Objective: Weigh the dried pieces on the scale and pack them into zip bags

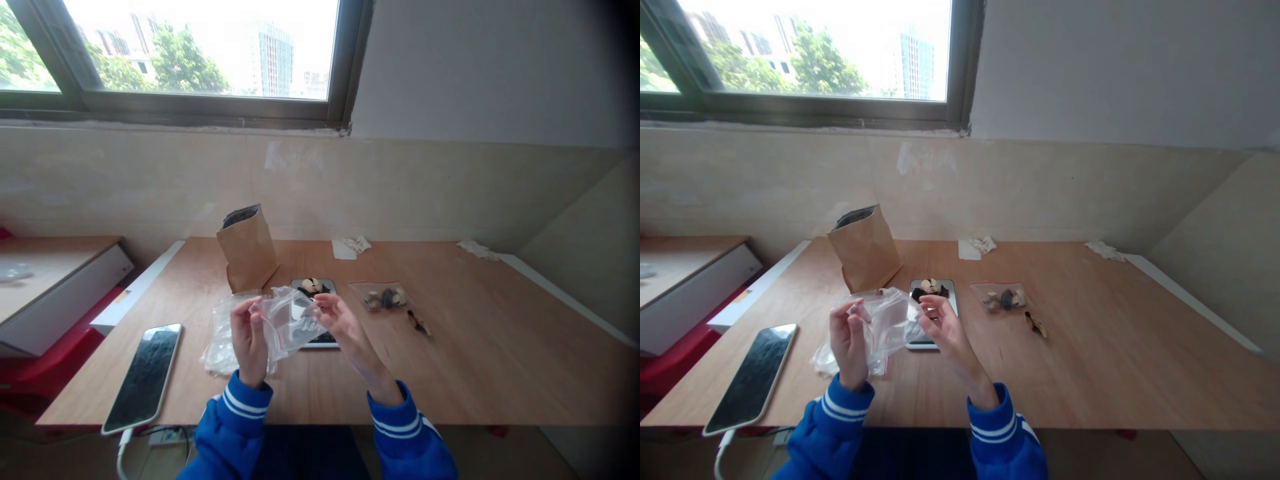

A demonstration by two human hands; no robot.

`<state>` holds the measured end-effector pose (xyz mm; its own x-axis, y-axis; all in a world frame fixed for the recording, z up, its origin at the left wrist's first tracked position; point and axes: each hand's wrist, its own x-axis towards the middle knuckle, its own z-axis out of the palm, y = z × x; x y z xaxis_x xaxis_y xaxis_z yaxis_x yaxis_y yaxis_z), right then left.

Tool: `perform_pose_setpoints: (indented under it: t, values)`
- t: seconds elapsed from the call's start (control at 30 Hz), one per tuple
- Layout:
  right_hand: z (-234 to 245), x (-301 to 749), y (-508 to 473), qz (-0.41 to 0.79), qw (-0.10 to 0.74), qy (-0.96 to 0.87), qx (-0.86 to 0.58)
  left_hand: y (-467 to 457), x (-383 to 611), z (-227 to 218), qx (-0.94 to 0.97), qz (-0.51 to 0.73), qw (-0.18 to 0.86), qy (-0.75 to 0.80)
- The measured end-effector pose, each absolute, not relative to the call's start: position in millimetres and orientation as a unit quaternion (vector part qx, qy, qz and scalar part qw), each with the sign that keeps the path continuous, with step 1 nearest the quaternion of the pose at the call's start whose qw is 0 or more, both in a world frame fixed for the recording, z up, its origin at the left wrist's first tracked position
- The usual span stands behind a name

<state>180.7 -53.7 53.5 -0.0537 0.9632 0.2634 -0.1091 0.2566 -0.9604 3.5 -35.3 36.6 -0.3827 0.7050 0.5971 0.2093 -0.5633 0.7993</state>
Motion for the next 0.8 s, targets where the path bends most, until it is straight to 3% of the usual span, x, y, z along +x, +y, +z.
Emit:
perform_pose_setpoints:
  t: [0.1, 0.37, 0.53, 0.8]
  values:
    - [41, 193, -55, 0.416, 0.576, -0.556, -0.431, -14, 5, 33, 0.475, 0.746, 0.171, 0.435]
    - [0, 199, -32, 0.101, 0.51, -0.626, -0.582, 5, 11, -5, 0.473, 0.754, 0.056, 0.453]
    - [-7, 194, -21, 0.053, 0.458, -0.648, -0.606, 0, 11, -6, 0.507, 0.733, 0.028, 0.453]
    - [-8, 205, -13, 0.039, 0.432, -0.652, -0.621, -3, 19, -8, 0.528, 0.721, 0.137, 0.427]
